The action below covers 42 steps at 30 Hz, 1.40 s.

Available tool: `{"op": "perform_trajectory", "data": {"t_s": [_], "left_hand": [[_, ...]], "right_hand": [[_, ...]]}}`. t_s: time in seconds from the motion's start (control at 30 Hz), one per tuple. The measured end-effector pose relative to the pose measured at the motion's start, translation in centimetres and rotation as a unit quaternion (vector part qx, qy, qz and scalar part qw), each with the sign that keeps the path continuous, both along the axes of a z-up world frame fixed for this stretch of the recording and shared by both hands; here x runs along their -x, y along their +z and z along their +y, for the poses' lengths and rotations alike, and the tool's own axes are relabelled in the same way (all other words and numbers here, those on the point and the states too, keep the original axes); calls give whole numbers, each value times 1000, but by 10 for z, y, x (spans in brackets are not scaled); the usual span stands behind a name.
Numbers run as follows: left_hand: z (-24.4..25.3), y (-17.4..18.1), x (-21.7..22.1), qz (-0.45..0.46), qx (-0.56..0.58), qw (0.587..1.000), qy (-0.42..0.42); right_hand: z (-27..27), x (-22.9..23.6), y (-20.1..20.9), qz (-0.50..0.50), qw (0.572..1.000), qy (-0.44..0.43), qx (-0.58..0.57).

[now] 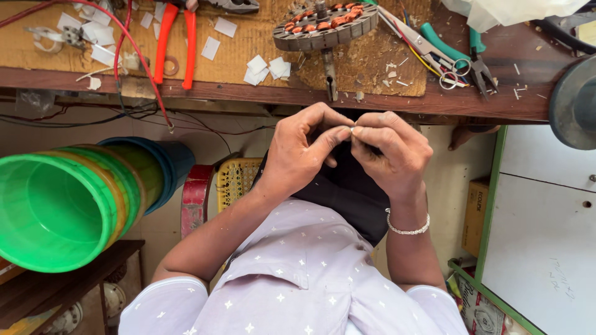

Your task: The person inserts small white insulating pieces into slots of a motor stator, using a screwdriver to press them in and scissors to trim excess material. The person repeats this process for multiple slots on the stator.

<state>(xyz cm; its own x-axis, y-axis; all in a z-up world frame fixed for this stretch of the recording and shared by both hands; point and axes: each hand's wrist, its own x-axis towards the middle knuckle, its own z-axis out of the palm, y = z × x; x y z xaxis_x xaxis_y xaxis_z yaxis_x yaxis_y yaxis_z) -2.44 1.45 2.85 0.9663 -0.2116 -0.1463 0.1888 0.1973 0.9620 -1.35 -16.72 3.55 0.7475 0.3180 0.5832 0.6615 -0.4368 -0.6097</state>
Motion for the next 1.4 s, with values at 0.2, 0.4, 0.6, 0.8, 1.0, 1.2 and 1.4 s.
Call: {"op": "perform_trajectory", "data": {"t_s": [0.2, 0.4, 0.6, 0.8, 1.0, 1.2, 1.4], "left_hand": [[2, 9, 4, -68, -56, 995, 55], [-1, 1, 4, -305, -247, 913, 110], [-12, -7, 6, -114, 13, 990, 86], [-21, -6, 5, -179, -129, 970, 102], [-23, 1, 6, -254, -190, 944, 95], [10, 2, -2, -382, -308, 870, 49], [25, -2, 0, -384, -242, 891, 18]], "right_hand": [[15, 7, 5, 38, 997, -55, -34], [21, 16, -10, 281, 932, -79, -216], [41, 15, -36, 197, 914, -51, -351], [25, 17, -51, 184, 934, -52, -301], [19, 28, -64, 189, 925, -132, -303], [28, 25, -49, 59, 976, -166, -131], [30, 27, -28, 71, 983, -96, -141]]}}
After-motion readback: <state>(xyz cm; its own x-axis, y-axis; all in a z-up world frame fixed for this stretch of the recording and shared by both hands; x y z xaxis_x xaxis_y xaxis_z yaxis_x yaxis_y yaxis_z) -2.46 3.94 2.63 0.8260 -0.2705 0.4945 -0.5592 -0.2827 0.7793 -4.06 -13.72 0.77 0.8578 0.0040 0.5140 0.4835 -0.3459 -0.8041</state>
